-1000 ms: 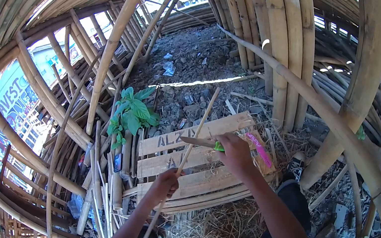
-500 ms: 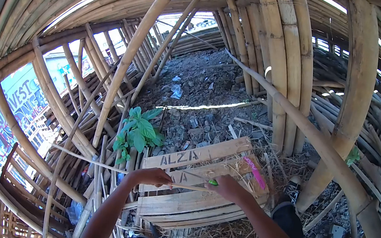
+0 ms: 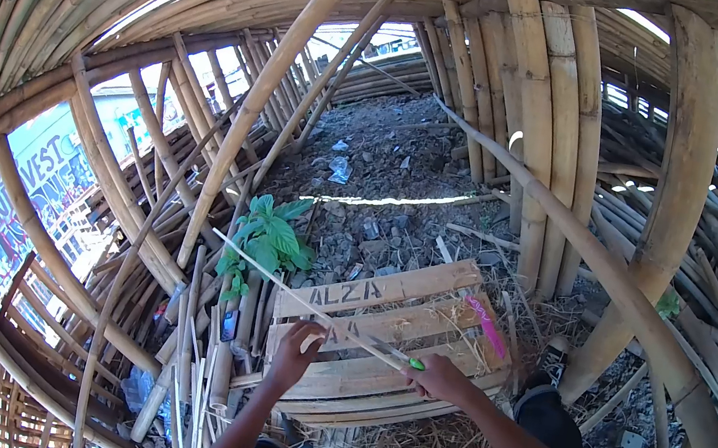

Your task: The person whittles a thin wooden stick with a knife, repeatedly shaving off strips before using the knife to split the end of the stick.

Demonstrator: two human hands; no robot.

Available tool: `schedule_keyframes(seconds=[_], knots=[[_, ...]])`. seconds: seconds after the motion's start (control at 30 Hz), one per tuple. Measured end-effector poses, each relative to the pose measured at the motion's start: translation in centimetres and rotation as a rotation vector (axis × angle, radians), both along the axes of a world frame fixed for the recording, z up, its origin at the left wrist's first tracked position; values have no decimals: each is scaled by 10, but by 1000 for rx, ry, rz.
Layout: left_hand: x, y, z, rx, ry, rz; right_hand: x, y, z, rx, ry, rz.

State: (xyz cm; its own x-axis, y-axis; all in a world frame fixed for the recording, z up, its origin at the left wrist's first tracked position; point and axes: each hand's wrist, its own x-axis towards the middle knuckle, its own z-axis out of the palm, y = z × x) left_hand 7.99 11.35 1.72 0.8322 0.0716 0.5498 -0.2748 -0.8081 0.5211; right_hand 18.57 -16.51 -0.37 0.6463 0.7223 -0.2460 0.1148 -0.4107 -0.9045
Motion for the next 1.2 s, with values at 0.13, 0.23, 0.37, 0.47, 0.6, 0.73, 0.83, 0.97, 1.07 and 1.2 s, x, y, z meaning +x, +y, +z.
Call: schedule_keyframes(seconds=[0.13, 0.23, 0.37, 0.47, 0.6, 0.73, 0.83, 0.97, 1.07, 1.2], knots=[[-34, -33, -73, -1096, 512, -166, -6, 8, -15, 71, 126, -71], [-45, -76, -88, -1317, 870, -318, -18, 30, -19, 354, 410, -246], [-48, -120, -74, -1533, 992, -562, -22, 60, -19, 591, 524, -380], [-52, -127, -74, -1684, 927, -687, -16, 72, -20, 640, 470, -485], [-55, -133, -60, -1672, 932, -429, -10, 87, -31, 676, 554, -570], [-62, -138, -58, -1722, 925, -524, -11, 92, -44, 658, 562, -553], [-68, -136, -43, -1728, 810, -459, -8, 85, -41, 552, 473, -481], [-73, -117, -41, -1840, 744, -469, 4, 63, -41, 297, 285, -369], [-76, -105, -42, -1932, 750, -434, 7, 50, -46, 146, 63, -222], [-72, -100, -37, -1785, 798, -358, -16, 41, -31, -70, -363, 4]])
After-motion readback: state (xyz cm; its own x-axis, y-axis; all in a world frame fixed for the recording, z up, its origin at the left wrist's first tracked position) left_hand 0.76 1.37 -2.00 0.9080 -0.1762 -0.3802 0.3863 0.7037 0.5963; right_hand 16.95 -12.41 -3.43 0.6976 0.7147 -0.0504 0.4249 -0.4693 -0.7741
